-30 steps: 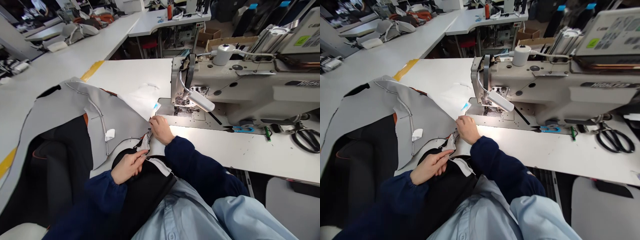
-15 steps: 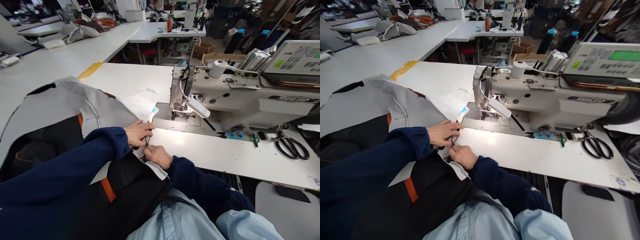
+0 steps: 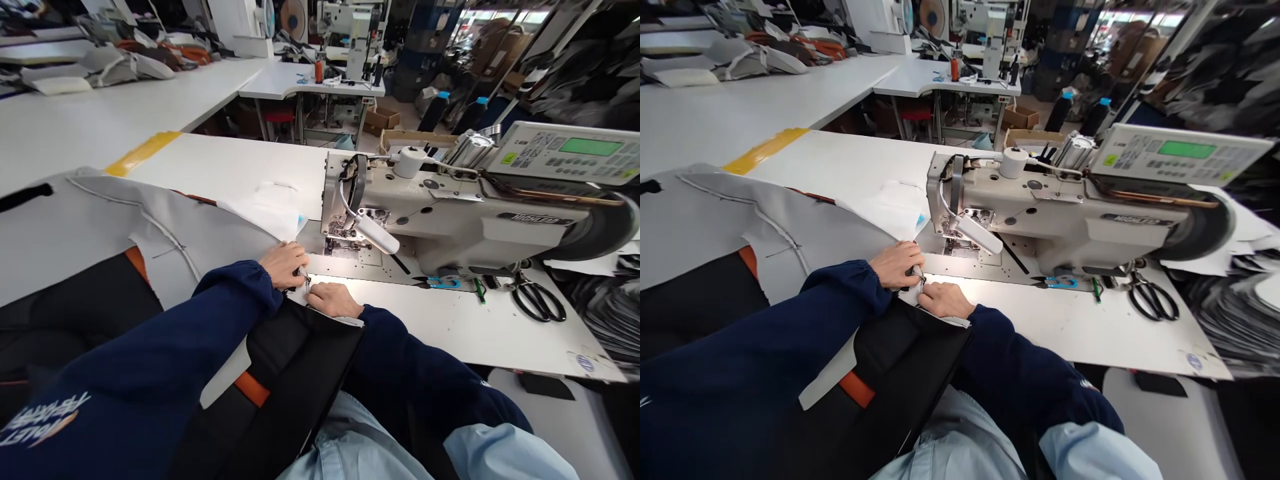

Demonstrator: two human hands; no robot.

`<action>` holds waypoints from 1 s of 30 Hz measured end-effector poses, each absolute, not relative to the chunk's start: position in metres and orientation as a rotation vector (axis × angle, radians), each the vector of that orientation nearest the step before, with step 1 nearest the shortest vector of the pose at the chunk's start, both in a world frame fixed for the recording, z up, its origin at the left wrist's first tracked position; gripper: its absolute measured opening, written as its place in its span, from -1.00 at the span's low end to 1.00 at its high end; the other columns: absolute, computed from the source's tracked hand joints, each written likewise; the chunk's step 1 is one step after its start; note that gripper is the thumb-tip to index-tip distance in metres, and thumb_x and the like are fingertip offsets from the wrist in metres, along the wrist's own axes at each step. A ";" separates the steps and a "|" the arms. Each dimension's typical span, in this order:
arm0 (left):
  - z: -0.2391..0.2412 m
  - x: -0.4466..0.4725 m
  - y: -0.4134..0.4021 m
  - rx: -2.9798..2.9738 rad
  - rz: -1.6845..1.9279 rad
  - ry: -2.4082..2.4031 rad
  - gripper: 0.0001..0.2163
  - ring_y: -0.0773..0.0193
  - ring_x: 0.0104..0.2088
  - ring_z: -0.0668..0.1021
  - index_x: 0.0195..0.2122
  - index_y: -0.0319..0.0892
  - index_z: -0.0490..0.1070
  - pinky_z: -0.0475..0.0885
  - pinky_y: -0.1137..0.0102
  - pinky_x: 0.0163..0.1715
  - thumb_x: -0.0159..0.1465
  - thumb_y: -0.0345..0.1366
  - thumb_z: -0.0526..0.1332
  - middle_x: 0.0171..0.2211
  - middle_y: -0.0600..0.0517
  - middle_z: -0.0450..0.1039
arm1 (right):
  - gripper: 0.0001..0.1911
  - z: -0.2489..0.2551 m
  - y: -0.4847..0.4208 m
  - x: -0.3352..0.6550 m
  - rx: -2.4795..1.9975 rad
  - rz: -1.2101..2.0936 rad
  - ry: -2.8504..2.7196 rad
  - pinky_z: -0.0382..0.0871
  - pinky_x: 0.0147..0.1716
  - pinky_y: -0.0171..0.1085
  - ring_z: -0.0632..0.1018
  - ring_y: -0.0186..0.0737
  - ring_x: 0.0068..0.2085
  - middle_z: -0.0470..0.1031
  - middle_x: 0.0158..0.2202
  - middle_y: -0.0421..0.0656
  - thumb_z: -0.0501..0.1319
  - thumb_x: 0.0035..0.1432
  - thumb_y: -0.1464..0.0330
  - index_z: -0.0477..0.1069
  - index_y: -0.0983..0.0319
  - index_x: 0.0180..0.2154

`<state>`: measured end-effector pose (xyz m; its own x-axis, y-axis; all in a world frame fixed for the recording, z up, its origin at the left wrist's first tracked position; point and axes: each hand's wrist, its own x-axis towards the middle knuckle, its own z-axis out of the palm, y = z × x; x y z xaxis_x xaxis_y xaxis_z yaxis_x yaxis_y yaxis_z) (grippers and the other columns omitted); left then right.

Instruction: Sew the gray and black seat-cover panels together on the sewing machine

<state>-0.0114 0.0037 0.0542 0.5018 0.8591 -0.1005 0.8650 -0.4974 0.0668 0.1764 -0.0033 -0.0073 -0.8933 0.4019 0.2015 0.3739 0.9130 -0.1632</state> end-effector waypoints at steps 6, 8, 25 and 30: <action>0.032 -0.016 0.015 2.661 0.083 1.382 -0.79 0.11 0.02 0.34 -0.26 -0.23 0.40 0.32 0.31 -0.05 0.07 -0.32 0.16 -0.12 -0.11 0.38 | -0.75 -0.010 0.003 0.171 -0.584 -0.020 -2.914 0.07 -0.41 -0.26 0.36 -0.21 -0.28 0.44 -0.18 -0.08 -0.07 0.31 0.42 0.35 0.24 -0.13; 0.033 -0.029 0.016 2.742 0.069 1.278 -0.69 0.08 0.12 0.27 -0.10 -0.23 0.37 0.20 0.26 0.10 0.12 -0.27 0.17 0.06 -0.14 0.30 | -0.72 -0.011 0.005 0.168 -0.529 -0.097 -2.950 0.07 -0.42 -0.25 0.36 -0.22 -0.29 0.45 -0.25 -0.07 -0.10 0.31 0.45 0.36 0.26 -0.16; 0.045 -0.014 0.008 2.999 -0.243 1.763 -0.55 0.07 -0.15 0.42 -0.04 -0.26 0.37 0.05 0.15 0.14 0.20 0.00 0.08 -0.27 -0.10 0.43 | -0.67 -0.015 0.034 0.172 -0.383 -0.175 -2.970 0.10 -0.45 -0.26 0.36 -0.25 -0.29 0.47 -0.25 -0.11 -0.14 0.33 0.47 0.39 0.26 -0.23; 0.043 -0.010 0.019 2.936 -0.345 1.822 -0.67 0.09 -0.25 0.45 -0.23 -0.23 0.41 0.21 0.21 -0.05 0.25 -0.04 0.08 -0.39 -0.09 0.44 | -0.67 -0.016 0.037 0.176 -0.320 -0.235 -2.910 0.10 -0.48 -0.27 0.36 -0.26 -0.25 0.44 -0.05 -0.13 -0.14 0.34 0.46 0.39 0.25 -0.21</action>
<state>-0.0096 0.0186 0.0429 0.4450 0.8955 0.0073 0.8309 -0.4099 -0.3762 0.1756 0.0371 -0.0156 -0.9557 0.1973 0.2183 0.2298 0.9638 0.1350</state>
